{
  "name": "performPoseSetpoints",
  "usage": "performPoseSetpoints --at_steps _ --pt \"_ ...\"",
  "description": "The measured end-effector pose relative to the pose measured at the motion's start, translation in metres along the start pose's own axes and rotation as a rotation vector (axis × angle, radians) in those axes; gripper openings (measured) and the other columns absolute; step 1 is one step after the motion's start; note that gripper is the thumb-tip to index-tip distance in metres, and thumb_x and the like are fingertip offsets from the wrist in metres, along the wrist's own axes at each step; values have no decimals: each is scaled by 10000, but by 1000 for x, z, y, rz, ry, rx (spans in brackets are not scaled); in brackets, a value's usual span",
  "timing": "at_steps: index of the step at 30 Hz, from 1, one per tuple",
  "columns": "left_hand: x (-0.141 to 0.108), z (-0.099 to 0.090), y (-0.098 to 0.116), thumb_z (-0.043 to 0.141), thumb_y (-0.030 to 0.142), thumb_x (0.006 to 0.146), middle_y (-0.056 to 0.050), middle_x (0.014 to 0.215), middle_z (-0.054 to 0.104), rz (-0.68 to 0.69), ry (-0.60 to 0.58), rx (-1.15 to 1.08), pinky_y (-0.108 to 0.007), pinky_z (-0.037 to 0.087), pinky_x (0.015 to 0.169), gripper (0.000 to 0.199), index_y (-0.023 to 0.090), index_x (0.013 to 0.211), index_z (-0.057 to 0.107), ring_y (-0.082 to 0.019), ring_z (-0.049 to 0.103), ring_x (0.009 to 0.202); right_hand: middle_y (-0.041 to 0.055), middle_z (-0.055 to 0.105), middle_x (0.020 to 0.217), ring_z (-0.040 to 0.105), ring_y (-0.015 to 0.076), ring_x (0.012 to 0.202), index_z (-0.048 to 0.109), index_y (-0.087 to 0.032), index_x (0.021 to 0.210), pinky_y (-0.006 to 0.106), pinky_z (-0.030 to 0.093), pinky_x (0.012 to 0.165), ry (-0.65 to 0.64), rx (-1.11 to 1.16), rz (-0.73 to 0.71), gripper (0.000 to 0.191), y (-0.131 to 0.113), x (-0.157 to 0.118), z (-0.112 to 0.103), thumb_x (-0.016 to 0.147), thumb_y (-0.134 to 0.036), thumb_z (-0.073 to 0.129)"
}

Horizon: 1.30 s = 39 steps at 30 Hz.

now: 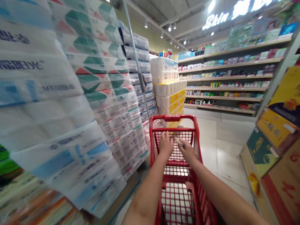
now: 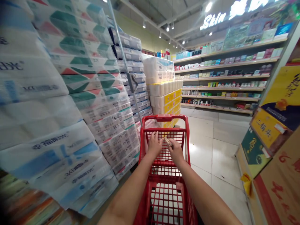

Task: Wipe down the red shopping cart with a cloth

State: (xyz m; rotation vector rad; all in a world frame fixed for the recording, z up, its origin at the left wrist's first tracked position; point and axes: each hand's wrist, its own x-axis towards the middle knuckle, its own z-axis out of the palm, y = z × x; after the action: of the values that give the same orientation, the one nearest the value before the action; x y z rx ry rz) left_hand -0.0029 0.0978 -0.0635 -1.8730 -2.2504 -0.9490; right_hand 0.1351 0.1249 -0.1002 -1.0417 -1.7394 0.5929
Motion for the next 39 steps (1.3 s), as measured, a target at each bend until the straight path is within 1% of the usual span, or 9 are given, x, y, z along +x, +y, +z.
performPoseSetpoints --at_steps 4,9,13,16,19,26,31,36,39 --pt "42 -6 -16 423 268 899 -129 1541 311 -47 25 205 -476 233 1169 570 156 1452 345 -286 236 1432 73 678 1097 603 229 1058 671 -232 1071 402 463 958 -105 -117 -53 292 18 -12 3 827 -275 516" --pt "71 7 -32 449 235 863 -122 1534 333 -4 -120 287 -479 183 1178 627 157 1468 307 -285 244 1430 88 656 1140 605 246 1053 588 -232 1199 396 481 909 -171 -272 39 389 31 -18 1 823 -243 491" --pt "68 18 -34 446 184 838 -119 1486 405 18 -117 302 -487 218 1157 589 183 1423 384 -295 289 1401 100 659 1102 628 255 940 472 -204 1283 413 475 839 16 -355 69 410 18 21 -14 894 -312 402" --pt "58 21 -33 432 185 855 -122 1481 411 21 -86 317 -478 238 1147 564 177 1417 396 -300 298 1391 119 613 1228 566 271 1098 534 -189 1187 434 394 950 225 -415 -14 339 3 67 -24 910 -312 382" --pt "52 23 -35 419 194 872 -120 1505 377 9 -58 324 -457 260 1141 562 159 1431 381 -298 279 1403 125 605 1237 534 291 1120 579 -194 1158 457 340 985 256 -529 93 336 4 94 -20 921 -324 379" --pt "59 32 -51 427 190 873 -109 1522 349 -60 -40 309 -484 252 1143 563 183 1434 377 -309 214 1433 112 538 1353 421 283 1251 529 -198 1294 465 230 1091 155 -565 18 434 34 88 17 951 -409 366" --pt "64 38 -53 449 181 859 -127 1519 347 -55 -2 307 -493 288 1130 572 169 1427 384 -313 227 1430 100 553 1342 440 282 1226 529 -215 1299 543 160 1110 236 -558 81 405 30 96 29 957 -350 359" --pt "64 43 -55 448 184 853 -121 1500 383 -62 72 334 -496 323 1118 558 157 1409 415 -313 261 1421 66 546 1351 424 274 1238 558 -269 1261 542 181 1103 176 -598 -113 357 24 94 42 940 -315 408" --pt "63 44 -58 442 177 850 -115 1500 389 -36 82 328 -496 332 1116 565 150 1414 411 -315 278 1413 76 570 1322 458 274 1201 529 -262 1296 591 150 1100 240 -608 -23 378 26 94 38 956 -301 368"
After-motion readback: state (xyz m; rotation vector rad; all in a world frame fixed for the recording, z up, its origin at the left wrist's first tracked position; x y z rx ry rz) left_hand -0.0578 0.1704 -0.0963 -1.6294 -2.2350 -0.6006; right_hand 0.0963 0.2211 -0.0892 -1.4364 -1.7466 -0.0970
